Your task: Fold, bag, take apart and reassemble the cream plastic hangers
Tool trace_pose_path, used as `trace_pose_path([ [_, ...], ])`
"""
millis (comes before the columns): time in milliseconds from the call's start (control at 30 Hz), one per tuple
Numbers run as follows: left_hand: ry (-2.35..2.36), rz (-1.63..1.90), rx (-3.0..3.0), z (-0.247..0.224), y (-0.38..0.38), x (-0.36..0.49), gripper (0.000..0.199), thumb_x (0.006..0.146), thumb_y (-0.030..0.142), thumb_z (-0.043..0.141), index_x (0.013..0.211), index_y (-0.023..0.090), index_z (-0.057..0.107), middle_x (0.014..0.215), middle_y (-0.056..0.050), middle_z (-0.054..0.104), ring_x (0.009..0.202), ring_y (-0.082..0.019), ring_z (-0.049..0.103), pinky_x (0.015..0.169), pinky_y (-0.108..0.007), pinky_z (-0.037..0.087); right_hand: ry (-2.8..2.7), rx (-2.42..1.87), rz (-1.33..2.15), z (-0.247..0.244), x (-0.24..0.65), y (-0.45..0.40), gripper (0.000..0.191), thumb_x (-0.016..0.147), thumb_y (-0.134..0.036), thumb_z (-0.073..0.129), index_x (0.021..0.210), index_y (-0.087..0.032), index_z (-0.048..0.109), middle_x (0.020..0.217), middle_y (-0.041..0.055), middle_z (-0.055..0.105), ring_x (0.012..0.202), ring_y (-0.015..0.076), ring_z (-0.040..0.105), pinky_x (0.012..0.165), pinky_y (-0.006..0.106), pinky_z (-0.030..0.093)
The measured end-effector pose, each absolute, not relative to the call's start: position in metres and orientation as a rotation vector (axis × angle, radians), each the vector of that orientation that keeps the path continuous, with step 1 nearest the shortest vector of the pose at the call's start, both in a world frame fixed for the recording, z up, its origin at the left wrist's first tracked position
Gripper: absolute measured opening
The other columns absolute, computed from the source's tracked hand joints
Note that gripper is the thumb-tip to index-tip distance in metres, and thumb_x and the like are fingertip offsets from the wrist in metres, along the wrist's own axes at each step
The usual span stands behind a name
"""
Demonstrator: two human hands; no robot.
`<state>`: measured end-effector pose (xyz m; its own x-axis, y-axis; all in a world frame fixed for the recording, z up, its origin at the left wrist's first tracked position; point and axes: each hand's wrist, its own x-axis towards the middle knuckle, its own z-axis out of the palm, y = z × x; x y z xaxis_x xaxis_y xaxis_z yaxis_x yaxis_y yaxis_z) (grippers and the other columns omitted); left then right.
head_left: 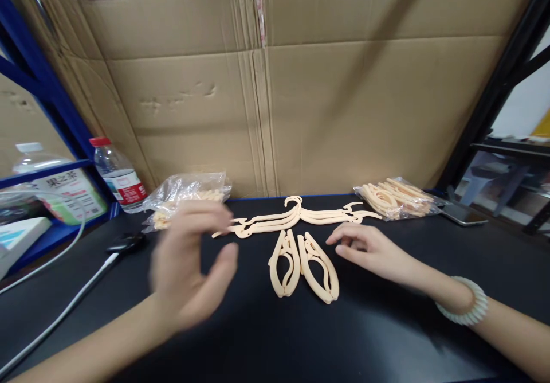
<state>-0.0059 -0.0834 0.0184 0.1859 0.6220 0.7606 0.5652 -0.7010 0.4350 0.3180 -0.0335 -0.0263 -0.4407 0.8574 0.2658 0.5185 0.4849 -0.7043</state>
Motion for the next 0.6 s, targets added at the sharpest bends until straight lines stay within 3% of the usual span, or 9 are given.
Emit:
trace_pose_path([
  [133, 1.333, 1.06, 2.644, -0.008, -0.032, 0.005, 0.026, 0.085, 0.021, 0.051, 0.111, 0.018, 0.056, 0.11, -0.011, 0.062, 0.105, -0.028, 0.057, 0.092, -0.045, 0.047, -2.217, -1.198, 0.205, -0.028, 0.347, -0.006, 0.02, 0.085, -0.023, 0.051, 0.099, -0.017, 0.066, 0.093, 0.0097, 0.066, 0.078, 0.02, 0.059, 0.07, 0.036, 0.05],
  [233, 1.358, 0.828, 2.656, -0.029, -0.022, -0.001, 0.032, 0.086, 0.022, 0.049, 0.118, 0.019, 0.054, 0.12, -0.012, 0.061, 0.112, -0.029, 0.056, 0.098, -0.046, 0.045, -2.215, -1.244, 0.109, -0.032, 0.365, 0.009, 0.022, 0.088, -0.023, 0.048, 0.102, -0.018, 0.065, 0.1, 0.0115, 0.068, 0.086, 0.0228, 0.061, 0.077, 0.039, 0.051],
  [433, 1.386, 0.743, 2.754, -0.032, -0.029, -0.004, 0.033, 0.087, 0.022, 0.048, 0.119, 0.019, 0.054, 0.121, -0.012, 0.061, 0.116, -0.03, 0.055, 0.099, -0.047, 0.044, -2.258, -1.152, -0.059, -0.045, 0.371, 0.022, 0.024, 0.088, -0.02, 0.05, 0.107, -0.016, 0.064, 0.11, 0.0137, 0.066, 0.104, 0.027, 0.059, 0.093, 0.047, 0.047],
  [600, 1.408, 0.732, 2.814, -0.036, -0.025, -0.004, 0.032, 0.087, 0.024, 0.047, 0.118, 0.017, 0.054, 0.122, -0.012, 0.06, 0.117, -0.029, 0.053, 0.1, -0.048, 0.044, -2.269, -1.129, -0.109, -0.058, 0.372, 0.028, 0.023, 0.088, -0.021, 0.051, 0.107, -0.019, 0.064, 0.103, 0.0111, 0.064, 0.099, 0.0258, 0.059, 0.089, 0.045, 0.05],
])
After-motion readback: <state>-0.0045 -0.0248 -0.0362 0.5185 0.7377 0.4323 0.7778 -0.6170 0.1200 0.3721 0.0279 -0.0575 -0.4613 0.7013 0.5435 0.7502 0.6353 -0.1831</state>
